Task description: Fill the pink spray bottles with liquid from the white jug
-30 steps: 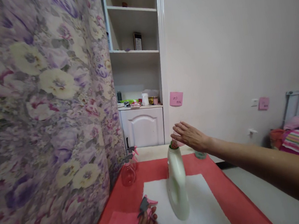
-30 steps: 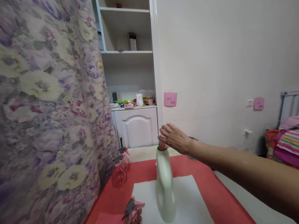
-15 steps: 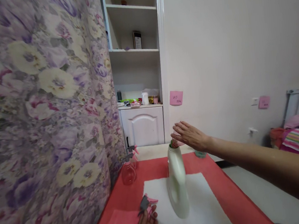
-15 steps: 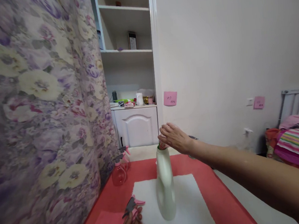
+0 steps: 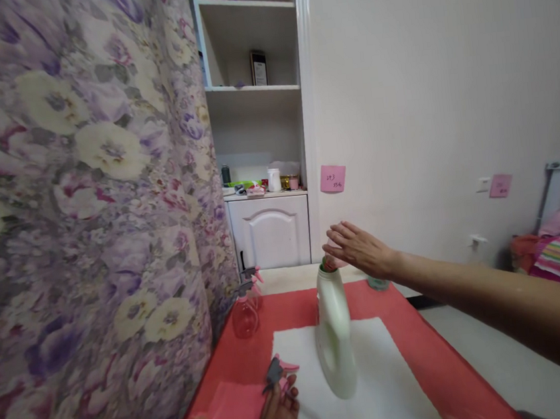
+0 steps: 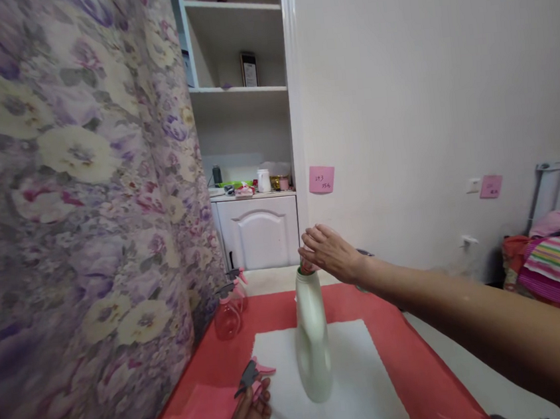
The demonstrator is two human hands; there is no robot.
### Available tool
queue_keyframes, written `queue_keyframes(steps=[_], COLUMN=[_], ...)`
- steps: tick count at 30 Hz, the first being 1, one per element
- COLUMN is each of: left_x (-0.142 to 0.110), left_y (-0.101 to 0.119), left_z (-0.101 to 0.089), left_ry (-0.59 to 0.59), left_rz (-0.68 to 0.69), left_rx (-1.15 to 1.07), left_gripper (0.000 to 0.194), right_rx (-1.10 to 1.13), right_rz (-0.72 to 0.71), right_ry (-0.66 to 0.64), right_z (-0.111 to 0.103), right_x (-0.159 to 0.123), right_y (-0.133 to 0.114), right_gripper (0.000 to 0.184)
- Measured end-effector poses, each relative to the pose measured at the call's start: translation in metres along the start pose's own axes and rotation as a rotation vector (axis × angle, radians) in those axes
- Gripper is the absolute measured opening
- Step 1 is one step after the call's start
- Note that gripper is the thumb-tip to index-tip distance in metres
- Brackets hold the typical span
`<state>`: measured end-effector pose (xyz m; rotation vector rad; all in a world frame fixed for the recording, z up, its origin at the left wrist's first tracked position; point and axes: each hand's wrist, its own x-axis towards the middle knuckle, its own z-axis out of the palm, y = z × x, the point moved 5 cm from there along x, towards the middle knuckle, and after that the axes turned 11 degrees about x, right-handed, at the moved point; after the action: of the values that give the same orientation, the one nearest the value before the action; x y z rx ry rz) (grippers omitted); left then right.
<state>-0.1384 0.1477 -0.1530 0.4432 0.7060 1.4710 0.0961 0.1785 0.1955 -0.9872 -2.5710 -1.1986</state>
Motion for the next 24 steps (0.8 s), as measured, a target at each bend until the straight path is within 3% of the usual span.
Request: queue_keyframes(steps=[3,8,13,19,24], left_x=[-0.0016,-0.0059,-0.0055,-0.0048,-0.0039], left_y=[-0.0006,0.0041,0.0026,0.0018,0.0003], left_z=[0.001,0.0084,0.0073,0.0069,0.0032], left_ry=[0.001,-0.056,-0.015,-0.011,-0.011], left_rz=[-0.025,0.023,0.014,0.006,0.004], left_rx=[-0.005,-0.008,-0.003,0.002,0.008], left_gripper=[0.029,0.051,0.045,0.053,0.045], right_rx=[0.003,0.014,0.032,0.058,0.067], right_rz=[-0.001,0.008,0.018,0.029,0.033], right_ry=[0.001,0.005,0.008,0.012,0.009], right_z=[0.0,0.0013,0.0021,0.0031,0.0032], right_x=[-0.0012,-0.0026,-0.0039,-0.0052,-0.0049], right_y=[-0.0003,0.0002,0.0011,0.0017,0.0018], right_gripper=[0.035,0.035,0.034,0.037,0.037])
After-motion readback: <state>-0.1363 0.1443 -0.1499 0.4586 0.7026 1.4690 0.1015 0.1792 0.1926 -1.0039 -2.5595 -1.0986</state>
